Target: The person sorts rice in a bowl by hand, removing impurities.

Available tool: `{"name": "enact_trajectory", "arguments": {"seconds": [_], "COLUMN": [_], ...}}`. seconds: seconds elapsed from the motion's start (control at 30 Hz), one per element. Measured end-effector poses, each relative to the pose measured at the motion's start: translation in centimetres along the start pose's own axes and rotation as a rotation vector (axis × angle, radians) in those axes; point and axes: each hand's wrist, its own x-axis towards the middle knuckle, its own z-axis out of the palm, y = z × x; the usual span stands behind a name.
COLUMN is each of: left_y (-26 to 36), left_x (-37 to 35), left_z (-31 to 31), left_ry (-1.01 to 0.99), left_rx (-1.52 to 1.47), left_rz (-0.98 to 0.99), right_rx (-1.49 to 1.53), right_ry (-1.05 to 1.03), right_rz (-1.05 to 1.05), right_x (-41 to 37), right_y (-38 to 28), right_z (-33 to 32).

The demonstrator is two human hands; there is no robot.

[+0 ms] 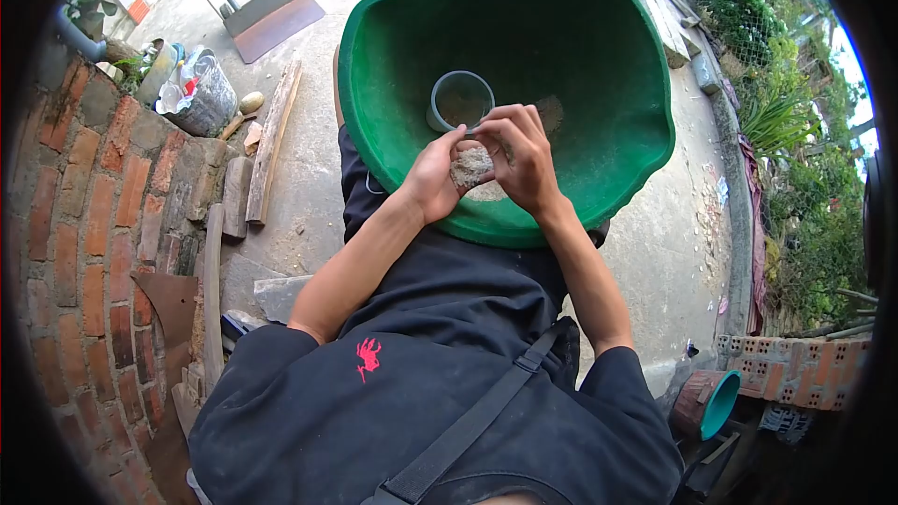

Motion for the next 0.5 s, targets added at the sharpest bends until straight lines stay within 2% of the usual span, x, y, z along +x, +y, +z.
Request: {"name": "enact_trajectory", "arguments": {"seconds": [0.03, 0.1, 0.23, 0.5], "left_y": [-0.1, -0.1, -0.1, -0.4], "left_x": [0.0, 0.0, 0.1, 0.5], "left_z": [-0.1, -0.2, -0.8, -1.1], "left_ry": [0.011, -0.008, -0.038, -0.033], "left_rx": [-0.013, -0.009, 0.035, 0.037], "left_rz": [0.027, 0.024, 0.046, 0.052], "right_rx": [0.001, 0.042, 0.035, 0.031], "right_ry": [-0.001, -0.148, -0.233, -0.249], "right_rz": [0.000, -0.129, -0.129, -0.109], "right_x": [-0.1, -0.1, -0.3, -0.2], "right_y": [-0.3, -0.9, -0.7, -0.9], "right_z": [-0.3, -0.7, -0.2, 0.2]}}
